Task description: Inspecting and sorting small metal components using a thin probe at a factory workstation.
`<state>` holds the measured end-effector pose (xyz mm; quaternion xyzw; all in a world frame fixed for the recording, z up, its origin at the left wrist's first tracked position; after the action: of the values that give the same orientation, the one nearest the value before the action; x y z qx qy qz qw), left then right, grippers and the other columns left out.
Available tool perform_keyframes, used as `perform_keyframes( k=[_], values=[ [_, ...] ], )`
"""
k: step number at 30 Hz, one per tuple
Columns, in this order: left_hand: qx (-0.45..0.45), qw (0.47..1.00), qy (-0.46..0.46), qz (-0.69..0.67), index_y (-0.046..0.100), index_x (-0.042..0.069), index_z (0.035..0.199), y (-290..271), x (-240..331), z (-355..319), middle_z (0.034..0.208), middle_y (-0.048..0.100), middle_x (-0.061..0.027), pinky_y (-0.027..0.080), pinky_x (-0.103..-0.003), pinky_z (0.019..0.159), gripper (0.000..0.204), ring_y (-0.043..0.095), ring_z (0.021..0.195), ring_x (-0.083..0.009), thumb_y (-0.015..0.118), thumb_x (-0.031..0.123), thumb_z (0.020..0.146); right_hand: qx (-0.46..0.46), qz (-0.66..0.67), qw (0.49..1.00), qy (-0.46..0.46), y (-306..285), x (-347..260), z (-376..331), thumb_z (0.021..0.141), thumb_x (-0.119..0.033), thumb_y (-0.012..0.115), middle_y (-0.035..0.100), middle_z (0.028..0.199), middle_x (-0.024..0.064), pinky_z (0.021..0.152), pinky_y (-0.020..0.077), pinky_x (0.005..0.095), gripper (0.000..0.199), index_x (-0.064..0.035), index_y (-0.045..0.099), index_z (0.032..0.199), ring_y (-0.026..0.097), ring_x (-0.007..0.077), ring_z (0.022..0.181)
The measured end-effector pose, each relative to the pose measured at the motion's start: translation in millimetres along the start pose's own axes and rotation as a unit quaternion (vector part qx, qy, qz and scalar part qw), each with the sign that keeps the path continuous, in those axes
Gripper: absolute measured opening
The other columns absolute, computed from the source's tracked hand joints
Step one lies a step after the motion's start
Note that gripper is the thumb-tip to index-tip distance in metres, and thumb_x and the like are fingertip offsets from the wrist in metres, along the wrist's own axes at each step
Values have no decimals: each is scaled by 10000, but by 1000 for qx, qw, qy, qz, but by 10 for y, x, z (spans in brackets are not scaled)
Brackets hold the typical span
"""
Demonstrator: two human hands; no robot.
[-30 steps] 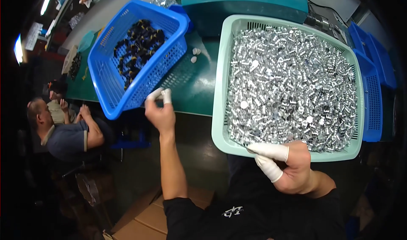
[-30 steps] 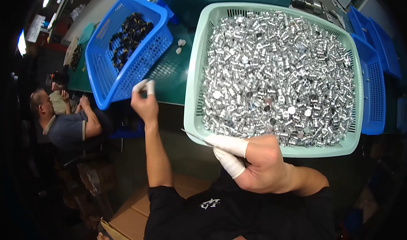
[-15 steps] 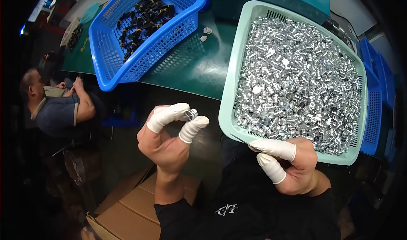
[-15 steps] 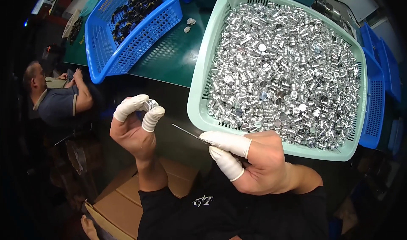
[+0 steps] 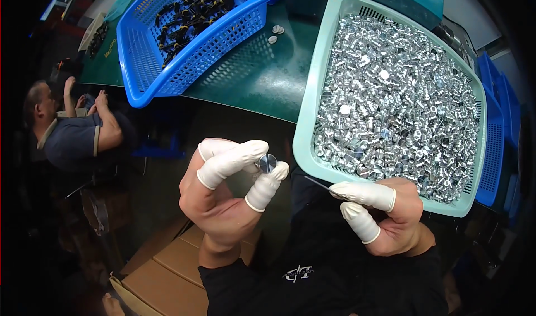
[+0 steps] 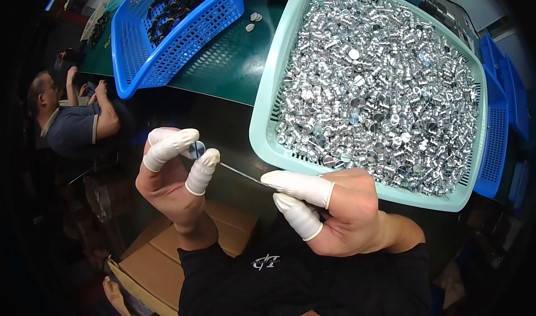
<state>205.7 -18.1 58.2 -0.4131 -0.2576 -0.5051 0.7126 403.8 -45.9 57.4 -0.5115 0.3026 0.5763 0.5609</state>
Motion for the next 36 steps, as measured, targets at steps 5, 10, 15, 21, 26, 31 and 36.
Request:
perform_keyframes(
  k=[5,10,15,21,26,31,36],
  values=[
    [-36,971,-91,-219,648,4,935,33,-123,-2,801,592,-75,434,-228,592,364,563,677,-120,840,111,646,-29,53,998,-22,42,23,2,789,21,616,630,616,112,464,455,247,205,67,642,986,611,170,497],
    [-43,885,-226,-406,614,37,893,121,-234,-72,774,568,-66,398,-254,581,492,539,693,-161,796,440,676,-10,46,998,-33,42,5,46,793,17,617,632,625,112,467,460,250,211,73,637,995,611,175,498],
    [-91,812,-251,-520,573,92,869,243,-278,-77,742,502,-13,306,-259,577,537,462,669,-143,754,556,669,7,54,998,-45,58,-12,62,798,14,615,635,634,110,469,464,254,211,74,635,999,607,180,493],
    [-53,903,-153,-398,558,106,844,206,-188,-18,729,484,9,269,-262,579,562,443,658,-135,803,551,603,8,38,999,-35,30,-43,85,776,-3,680,644,636,98,456,477,248,243,35,653,1015,637,177,512],
    [-7,951,-72,-301,563,94,840,156,-87,6,720,512,-14,269,-261,554,538,463,633,-143,827,499,603,13,56,996,-62,72,-74,75,798,5,624,628,618,113,456,458,253,208,79,634,992,606,179,489],
    [2,960,-65,-271,573,92,859,131,-50,-17,723,513,-17,270,-254,551,538,461,627,-138,827,493,606,-1,52,997,-62,75,-108,79,800,1,625,629,619,113,461,462,255,209,81,633,992,606,181,489],
    [-4,953,-59,-296,594,65,849,108,-14,0,763,564,-28,394,-224,545,509,512,661,-118,911,263,504,4,54,998,-45,56,-119,56,775,12,672,638,633,100,452,468,250,245,48,650,1016,626,172,504]
  ],
)
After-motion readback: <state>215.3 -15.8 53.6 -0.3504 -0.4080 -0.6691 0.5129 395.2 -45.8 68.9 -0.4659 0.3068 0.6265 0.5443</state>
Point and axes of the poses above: each hand's wrist, its own z-axis towards the middle knuckle, its own y-axis out of the palm, x = y × z, the point moved 4 cm from there along z, towards the middle knuckle
